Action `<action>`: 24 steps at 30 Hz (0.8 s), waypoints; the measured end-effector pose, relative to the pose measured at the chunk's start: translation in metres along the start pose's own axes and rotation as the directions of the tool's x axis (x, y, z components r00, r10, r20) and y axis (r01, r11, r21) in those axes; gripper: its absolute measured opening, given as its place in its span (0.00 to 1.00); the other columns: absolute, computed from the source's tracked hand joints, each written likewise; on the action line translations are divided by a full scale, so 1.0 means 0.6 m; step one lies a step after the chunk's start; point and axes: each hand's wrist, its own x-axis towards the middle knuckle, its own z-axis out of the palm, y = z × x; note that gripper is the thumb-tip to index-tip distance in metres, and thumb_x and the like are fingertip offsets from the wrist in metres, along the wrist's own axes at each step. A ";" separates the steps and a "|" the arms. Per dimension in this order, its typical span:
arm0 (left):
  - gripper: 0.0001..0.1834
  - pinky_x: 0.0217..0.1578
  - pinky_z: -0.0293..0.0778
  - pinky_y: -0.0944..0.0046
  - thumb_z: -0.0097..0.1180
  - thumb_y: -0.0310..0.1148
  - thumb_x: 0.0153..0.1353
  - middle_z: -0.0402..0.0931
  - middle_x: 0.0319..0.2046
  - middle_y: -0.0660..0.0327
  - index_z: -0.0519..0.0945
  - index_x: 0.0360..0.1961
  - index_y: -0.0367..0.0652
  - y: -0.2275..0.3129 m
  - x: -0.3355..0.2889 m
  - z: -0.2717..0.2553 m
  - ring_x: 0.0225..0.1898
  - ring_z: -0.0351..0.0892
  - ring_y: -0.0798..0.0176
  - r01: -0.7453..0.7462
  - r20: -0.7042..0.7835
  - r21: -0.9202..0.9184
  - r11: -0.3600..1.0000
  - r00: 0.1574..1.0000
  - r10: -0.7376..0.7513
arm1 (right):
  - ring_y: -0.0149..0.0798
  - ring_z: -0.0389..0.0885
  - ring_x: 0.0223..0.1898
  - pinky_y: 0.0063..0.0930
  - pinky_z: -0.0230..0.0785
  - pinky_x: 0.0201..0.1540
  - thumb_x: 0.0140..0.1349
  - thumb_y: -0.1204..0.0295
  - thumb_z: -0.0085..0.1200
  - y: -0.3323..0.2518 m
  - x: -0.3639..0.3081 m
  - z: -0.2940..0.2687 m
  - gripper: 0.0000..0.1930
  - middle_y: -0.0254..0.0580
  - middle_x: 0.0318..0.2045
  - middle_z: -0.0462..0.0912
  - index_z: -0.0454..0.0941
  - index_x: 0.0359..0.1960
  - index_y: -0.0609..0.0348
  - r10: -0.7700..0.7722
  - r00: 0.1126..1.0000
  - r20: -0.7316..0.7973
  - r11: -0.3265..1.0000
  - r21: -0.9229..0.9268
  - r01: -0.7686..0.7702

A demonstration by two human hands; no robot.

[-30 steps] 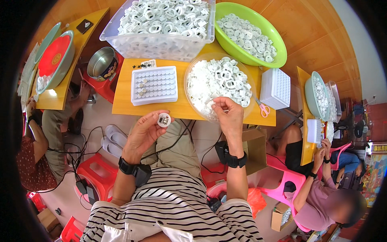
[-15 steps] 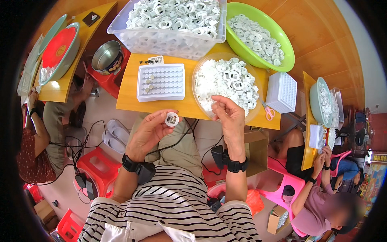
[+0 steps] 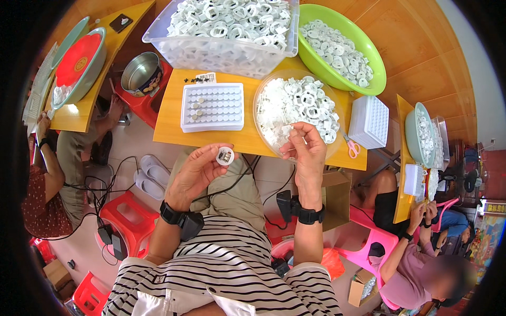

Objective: Assembling small white plastic components by hand at a workstation.

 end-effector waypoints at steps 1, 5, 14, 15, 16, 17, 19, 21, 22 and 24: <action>0.15 0.36 0.77 0.72 0.49 0.33 0.62 0.77 0.38 0.59 0.74 0.46 0.34 0.000 0.000 0.000 0.35 0.77 0.71 -0.001 -0.003 0.001 1.000 1.000 0.001 | 0.27 0.76 0.22 0.16 0.67 0.21 0.58 0.73 0.53 0.002 0.003 -0.005 0.08 0.33 0.27 0.76 0.73 0.39 0.60 0.000 1.000 0.001 1.000 0.000 0.000; 0.15 0.36 0.77 0.72 0.48 0.33 0.62 0.77 0.38 0.59 0.73 0.47 0.34 0.002 -0.001 0.002 0.35 0.77 0.71 0.003 -0.002 0.003 1.000 1.000 -0.003 | 0.34 0.81 0.24 0.21 0.74 0.24 0.58 0.73 0.52 0.007 0.011 -0.023 0.07 0.40 0.26 0.79 0.73 0.38 0.61 0.040 0.998 -0.038 0.983 0.182 -0.032; 0.15 0.37 0.77 0.72 0.48 0.33 0.62 0.77 0.38 0.58 0.73 0.47 0.34 -0.001 0.000 0.002 0.35 0.77 0.71 0.001 -0.008 0.021 1.000 1.000 -0.001 | 0.40 0.82 0.31 0.27 0.78 0.35 0.56 0.78 0.52 -0.001 0.018 -0.041 0.08 0.45 0.29 0.80 0.73 0.38 0.65 0.076 0.997 -0.017 0.893 0.446 -0.060; 0.15 0.37 0.77 0.72 0.48 0.33 0.62 0.77 0.38 0.58 0.73 0.47 0.34 0.000 0.000 0.002 0.35 0.77 0.71 0.002 -0.008 0.022 1.000 1.000 -0.001 | 0.40 0.82 0.31 0.27 0.78 0.35 0.56 0.78 0.52 0.001 0.018 -0.042 0.08 0.45 0.30 0.80 0.74 0.38 0.65 0.057 0.998 -0.016 0.900 0.434 -0.045; 0.15 0.37 0.76 0.73 0.48 0.33 0.63 0.77 0.38 0.58 0.74 0.47 0.34 0.000 0.000 0.003 0.35 0.77 0.71 0.004 -0.001 0.019 1.000 1.000 -0.004 | 0.40 0.82 0.31 0.27 0.78 0.35 0.56 0.78 0.52 0.001 0.017 -0.042 0.08 0.45 0.30 0.80 0.74 0.38 0.65 0.057 0.998 -0.018 0.900 0.434 -0.044; 0.15 0.37 0.76 0.73 0.48 0.33 0.63 0.77 0.38 0.57 0.74 0.47 0.35 0.000 0.000 0.003 0.35 0.77 0.71 0.005 0.005 0.015 1.000 1.000 -0.005 | 0.40 0.82 0.31 0.26 0.78 0.34 0.55 0.79 0.52 0.000 0.015 -0.038 0.08 0.44 0.30 0.79 0.74 0.37 0.66 0.040 0.999 -0.025 0.921 0.388 -0.027; 0.15 0.37 0.76 0.73 0.48 0.33 0.63 0.77 0.39 0.57 0.73 0.47 0.35 -0.001 0.001 0.002 0.35 0.77 0.70 0.003 0.003 0.015 1.000 1.000 -0.003 | 0.40 0.82 0.31 0.25 0.78 0.34 0.55 0.80 0.52 -0.001 0.011 -0.028 0.08 0.43 0.30 0.79 0.74 0.37 0.67 0.024 0.999 -0.028 0.940 0.340 -0.013; 0.16 0.36 0.76 0.73 0.47 0.33 0.63 0.77 0.39 0.57 0.73 0.47 0.35 0.000 -0.001 0.003 0.36 0.77 0.70 -0.004 -0.003 0.014 1.000 1.000 0.004 | 0.38 0.82 0.30 0.24 0.77 0.33 0.54 0.82 0.52 -0.004 0.006 -0.014 0.08 0.42 0.30 0.79 0.74 0.36 0.68 -0.023 1.000 -0.008 0.972 0.233 0.024; 0.16 0.36 0.76 0.73 0.47 0.35 0.63 0.76 0.39 0.54 0.73 0.47 0.35 0.003 -0.004 0.006 0.35 0.77 0.70 -0.011 -0.013 0.017 1.000 1.000 0.011 | 0.38 0.82 0.30 0.24 0.77 0.33 0.54 0.82 0.52 -0.005 0.004 -0.008 0.08 0.42 0.30 0.79 0.74 0.36 0.68 -0.020 1.000 -0.001 0.972 0.234 0.019; 0.17 0.35 0.76 0.74 0.46 0.36 0.64 0.76 0.39 0.52 0.72 0.47 0.35 0.005 -0.004 0.008 0.35 0.77 0.70 -0.026 -0.033 0.018 1.000 0.999 0.026 | 0.36 0.81 0.29 0.23 0.76 0.33 0.53 0.82 0.53 -0.006 -0.002 0.004 0.09 0.40 0.29 0.77 0.75 0.38 0.68 0.033 0.999 0.018 0.986 0.163 -0.035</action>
